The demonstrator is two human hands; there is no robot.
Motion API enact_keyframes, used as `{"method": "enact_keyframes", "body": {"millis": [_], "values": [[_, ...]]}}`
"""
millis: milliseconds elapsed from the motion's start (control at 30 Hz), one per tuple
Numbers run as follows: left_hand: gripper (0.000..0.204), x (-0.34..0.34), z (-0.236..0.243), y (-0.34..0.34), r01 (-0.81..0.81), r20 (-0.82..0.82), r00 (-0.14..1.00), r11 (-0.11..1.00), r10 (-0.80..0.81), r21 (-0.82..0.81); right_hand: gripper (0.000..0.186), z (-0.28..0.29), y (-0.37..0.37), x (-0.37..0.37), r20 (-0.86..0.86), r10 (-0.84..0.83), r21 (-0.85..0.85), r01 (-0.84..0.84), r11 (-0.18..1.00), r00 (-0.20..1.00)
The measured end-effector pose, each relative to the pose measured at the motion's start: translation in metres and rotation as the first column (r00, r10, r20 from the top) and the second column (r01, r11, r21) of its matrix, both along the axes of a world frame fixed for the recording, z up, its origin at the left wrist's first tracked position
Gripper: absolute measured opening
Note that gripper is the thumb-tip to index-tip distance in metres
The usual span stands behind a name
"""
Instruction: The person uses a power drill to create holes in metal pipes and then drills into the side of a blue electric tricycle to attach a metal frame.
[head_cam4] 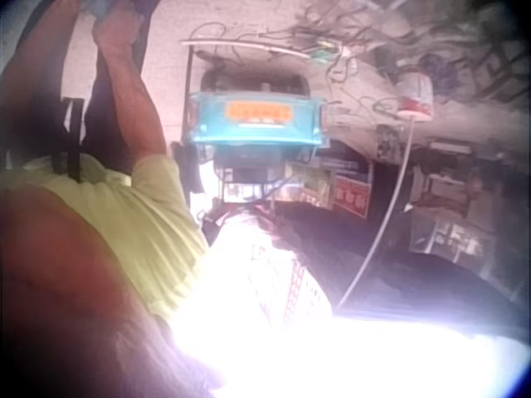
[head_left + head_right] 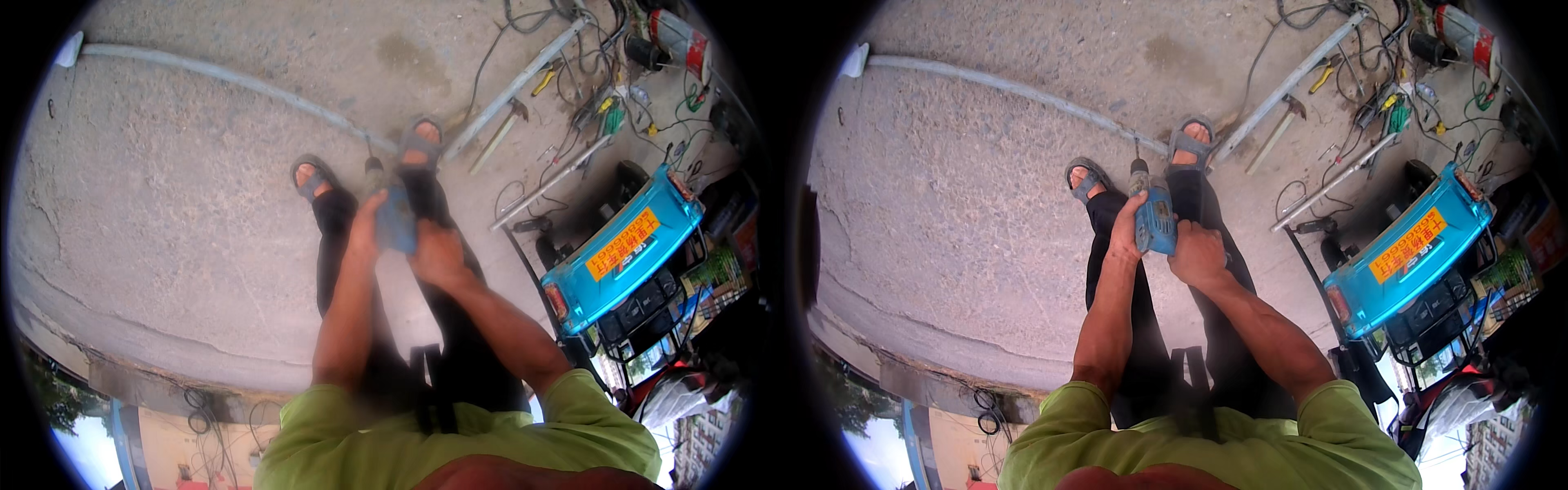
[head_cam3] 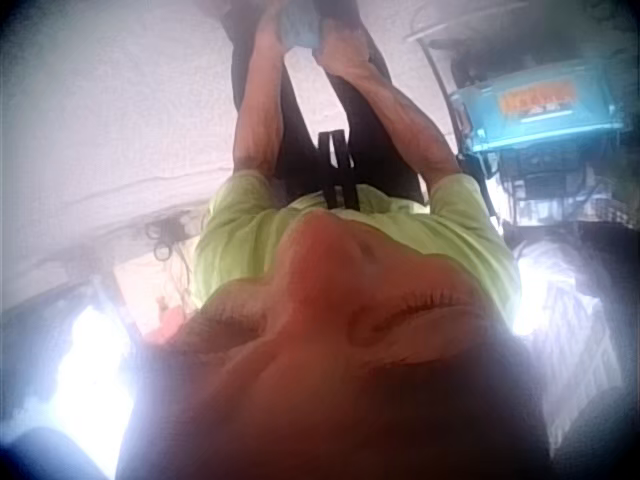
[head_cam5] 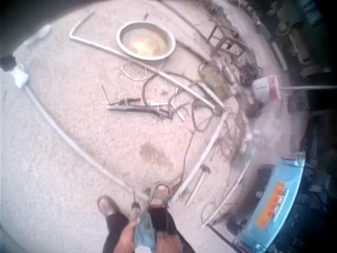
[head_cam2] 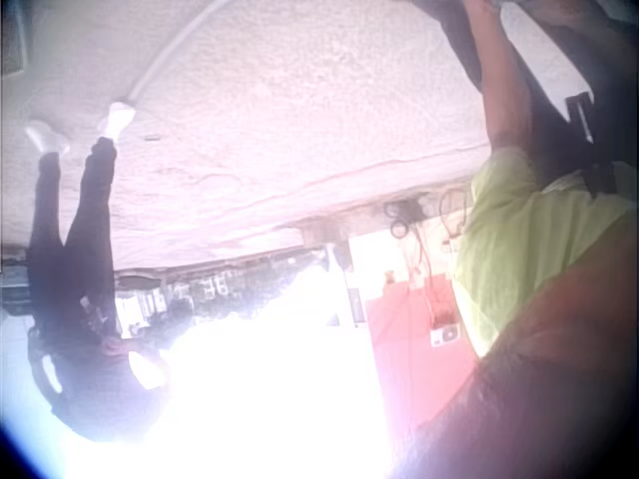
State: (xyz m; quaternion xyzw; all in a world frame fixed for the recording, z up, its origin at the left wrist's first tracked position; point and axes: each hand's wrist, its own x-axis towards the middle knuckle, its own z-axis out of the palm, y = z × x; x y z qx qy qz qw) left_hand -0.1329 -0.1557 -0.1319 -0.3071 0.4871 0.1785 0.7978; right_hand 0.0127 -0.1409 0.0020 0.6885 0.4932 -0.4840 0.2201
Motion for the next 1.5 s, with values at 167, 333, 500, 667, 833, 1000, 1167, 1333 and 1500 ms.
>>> {"method": "enact_keyframes", "body": {"millis": [167,333,500,667,833,1000,1167,1333,1500], "values": [[0.051,-0.0004,0.0006,-0.0004,-0.016,0.005,1.000,1.000,0.016,0.000,0.037,-0.0012,-0.0021,-0.0010,0.008,-0.008,0.006,0.008,1.000,1.000],[0.052,-0.0004,0.0006,0.0008,-0.022,0.027,0.999,1.000,0.022,0.004,0.038,-0.0018,-0.0042,-0.0017,0.021,-0.008,0.030,0.007,1.000,1.000],[0.051,-0.0002,0.0003,0.0020,-0.011,0.016,1.000,1.000,0.011,-0.017,0.040,-0.0021,-0.0047,-0.0008,0.013,-0.013,0.025,0.012,1.000,1.000],[0.051,0.0002,0.0020,0.0040,-0.022,0.016,1.000,1.000,0.023,-0.018,0.042,-0.0029,-0.0045,-0.0005,0.008,-0.023,0.008,0.023,1.000,1.000],[0.050,-0.0003,0.0024,0.0049,-0.042,0.045,0.998,0.999,0.042,-0.010,0.043,-0.0029,-0.0051,-0.0007,0.016,-0.025,-0.001,0.025,1.000,1.000],[0.050,0.0005,-0.0007,0.0046,0.018,0.003,1.000,1.000,-0.018,0.005,0.042,-0.0031,-0.0054,0.0000,0.003,-0.046,0.005,0.046,0.999,0.999],[0.049,0.0008,0.0001,0.0044,0.034,-0.009,0.999,0.999,-0.034,0.008,0.043,-0.0041,-0.0062,-0.0001,0.010,-0.047,0.005,0.047,0.999,0.999],[0.048,0.0001,0.0025,0.0053,0.025,-0.020,0.999,1.000,-0.025,0.002,0.044,-0.0042,-0.0085,-0.0001,0.012,-0.029,0.014,0.029,0.999,1.000],[0.047,0.0010,0.0027,0.0069,0.026,-0.018,1.000,1.000,-0.026,0.007,0.044,-0.0049,-0.0083,0.0002,0.002,-0.040,0.020,0.040,0.999,0.999]]}}
